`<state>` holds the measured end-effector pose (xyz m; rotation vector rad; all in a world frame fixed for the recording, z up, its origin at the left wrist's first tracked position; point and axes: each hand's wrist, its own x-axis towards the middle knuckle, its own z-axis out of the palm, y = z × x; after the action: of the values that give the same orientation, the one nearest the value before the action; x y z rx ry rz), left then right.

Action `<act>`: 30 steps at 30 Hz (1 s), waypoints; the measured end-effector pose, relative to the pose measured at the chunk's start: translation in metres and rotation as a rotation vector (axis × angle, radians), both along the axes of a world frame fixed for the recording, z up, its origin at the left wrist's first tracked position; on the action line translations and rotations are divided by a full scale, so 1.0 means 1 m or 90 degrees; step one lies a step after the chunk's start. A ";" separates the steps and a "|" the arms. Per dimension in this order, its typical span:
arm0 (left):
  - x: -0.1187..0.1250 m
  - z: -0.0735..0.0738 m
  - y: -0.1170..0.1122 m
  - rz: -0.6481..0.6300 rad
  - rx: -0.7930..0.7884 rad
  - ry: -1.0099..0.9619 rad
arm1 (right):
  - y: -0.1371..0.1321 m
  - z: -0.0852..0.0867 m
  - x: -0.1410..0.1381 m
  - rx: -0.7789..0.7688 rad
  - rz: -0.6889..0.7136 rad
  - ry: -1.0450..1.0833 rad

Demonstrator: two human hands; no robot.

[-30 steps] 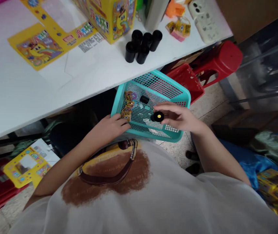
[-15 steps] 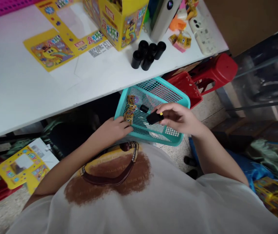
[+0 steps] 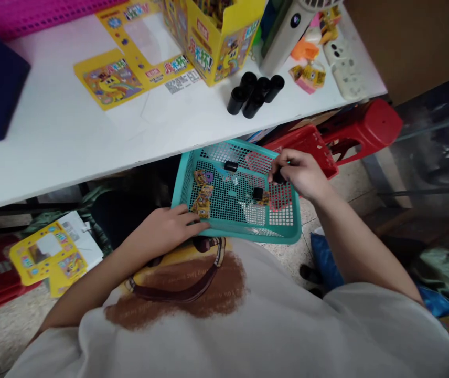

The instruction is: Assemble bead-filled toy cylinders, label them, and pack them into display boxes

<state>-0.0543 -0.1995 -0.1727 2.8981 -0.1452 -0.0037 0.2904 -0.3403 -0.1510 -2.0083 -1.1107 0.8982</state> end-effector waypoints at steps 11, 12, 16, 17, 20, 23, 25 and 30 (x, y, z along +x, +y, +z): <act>0.005 -0.001 -0.008 0.043 -0.021 0.020 | 0.016 -0.068 -0.016 -0.477 0.299 -0.344; 0.005 -0.002 -0.008 0.047 -0.023 0.021 | 0.017 -0.069 -0.016 -0.461 0.302 -0.351; 0.004 -0.004 -0.009 0.054 -0.034 0.036 | 0.034 -0.062 -0.016 -0.367 0.273 -0.396; 0.004 -0.005 -0.009 0.054 -0.035 0.040 | 0.040 -0.061 -0.018 -0.345 0.259 -0.410; 0.004 -0.007 -0.009 0.056 -0.032 0.042 | 0.059 -0.062 -0.027 -0.311 0.229 -0.449; 0.006 -0.007 -0.009 0.057 -0.029 0.035 | 0.071 -0.070 -0.040 -0.310 0.229 -0.469; 0.006 -0.006 -0.009 0.057 -0.034 0.031 | 0.074 -0.074 -0.046 -0.310 0.239 -0.477; 0.009 -0.001 -0.009 0.057 -0.047 0.047 | 0.072 -0.076 -0.045 -0.314 0.277 -0.477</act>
<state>-0.0449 -0.2088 -0.1738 2.8225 -0.0021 -0.0878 0.2452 -0.2682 -0.2267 -2.6761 -1.9406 0.6625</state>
